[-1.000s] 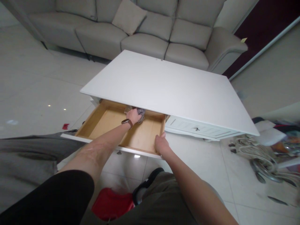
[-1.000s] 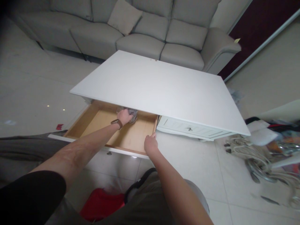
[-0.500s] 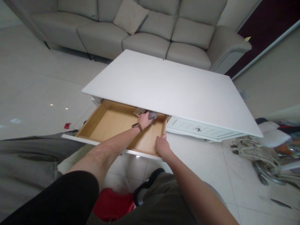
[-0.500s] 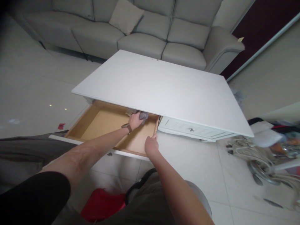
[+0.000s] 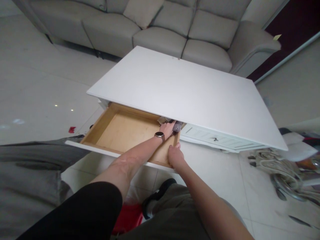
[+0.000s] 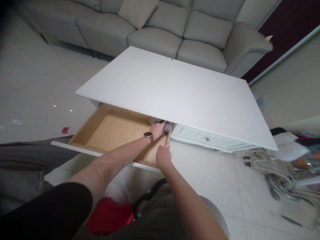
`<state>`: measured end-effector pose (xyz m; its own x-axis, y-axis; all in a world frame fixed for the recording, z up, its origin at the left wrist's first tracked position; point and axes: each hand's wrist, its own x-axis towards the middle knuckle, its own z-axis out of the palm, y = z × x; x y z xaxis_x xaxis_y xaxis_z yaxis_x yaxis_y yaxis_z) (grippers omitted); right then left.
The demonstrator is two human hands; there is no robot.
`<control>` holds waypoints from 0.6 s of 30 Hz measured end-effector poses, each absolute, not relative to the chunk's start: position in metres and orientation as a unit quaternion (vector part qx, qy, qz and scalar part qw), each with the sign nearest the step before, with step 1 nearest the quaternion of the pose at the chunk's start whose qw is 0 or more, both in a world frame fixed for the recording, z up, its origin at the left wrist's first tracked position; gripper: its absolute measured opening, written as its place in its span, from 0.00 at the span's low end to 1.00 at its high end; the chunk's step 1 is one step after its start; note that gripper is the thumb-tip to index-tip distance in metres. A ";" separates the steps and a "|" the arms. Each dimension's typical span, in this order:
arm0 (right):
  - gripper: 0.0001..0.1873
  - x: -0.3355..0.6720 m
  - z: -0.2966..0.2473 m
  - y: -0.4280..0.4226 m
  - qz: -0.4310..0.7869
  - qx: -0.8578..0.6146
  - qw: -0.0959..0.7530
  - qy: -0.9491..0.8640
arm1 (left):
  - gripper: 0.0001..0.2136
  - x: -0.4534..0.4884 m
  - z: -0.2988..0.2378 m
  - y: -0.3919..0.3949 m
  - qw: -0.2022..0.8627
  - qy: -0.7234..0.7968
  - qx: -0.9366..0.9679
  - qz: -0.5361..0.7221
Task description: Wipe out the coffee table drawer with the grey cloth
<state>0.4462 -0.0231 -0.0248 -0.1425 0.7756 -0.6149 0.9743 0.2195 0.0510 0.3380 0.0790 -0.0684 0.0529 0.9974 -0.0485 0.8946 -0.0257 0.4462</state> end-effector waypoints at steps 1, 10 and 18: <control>0.24 0.446 -0.024 -0.023 -0.182 0.596 0.269 0.734 | 0.31 0.334 -0.070 0.078 0.182 0.672 0.704 0.138; 0.22 0.447 -0.020 -0.024 -0.181 0.597 0.268 0.734 | 0.31 0.246 -0.068 0.066 0.138 0.728 0.666 0.091; 0.22 0.446 -0.017 -0.026 -0.165 0.581 0.265 0.751 | 0.31 0.132 -0.068 0.052 0.097 0.827 0.550 0.060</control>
<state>0.4456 -0.0261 -0.0170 -0.1829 0.7858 -0.5909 0.9612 0.2693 0.0605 0.1324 0.0515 -0.0685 -0.3754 0.9220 -0.0945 0.8985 0.3870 0.2072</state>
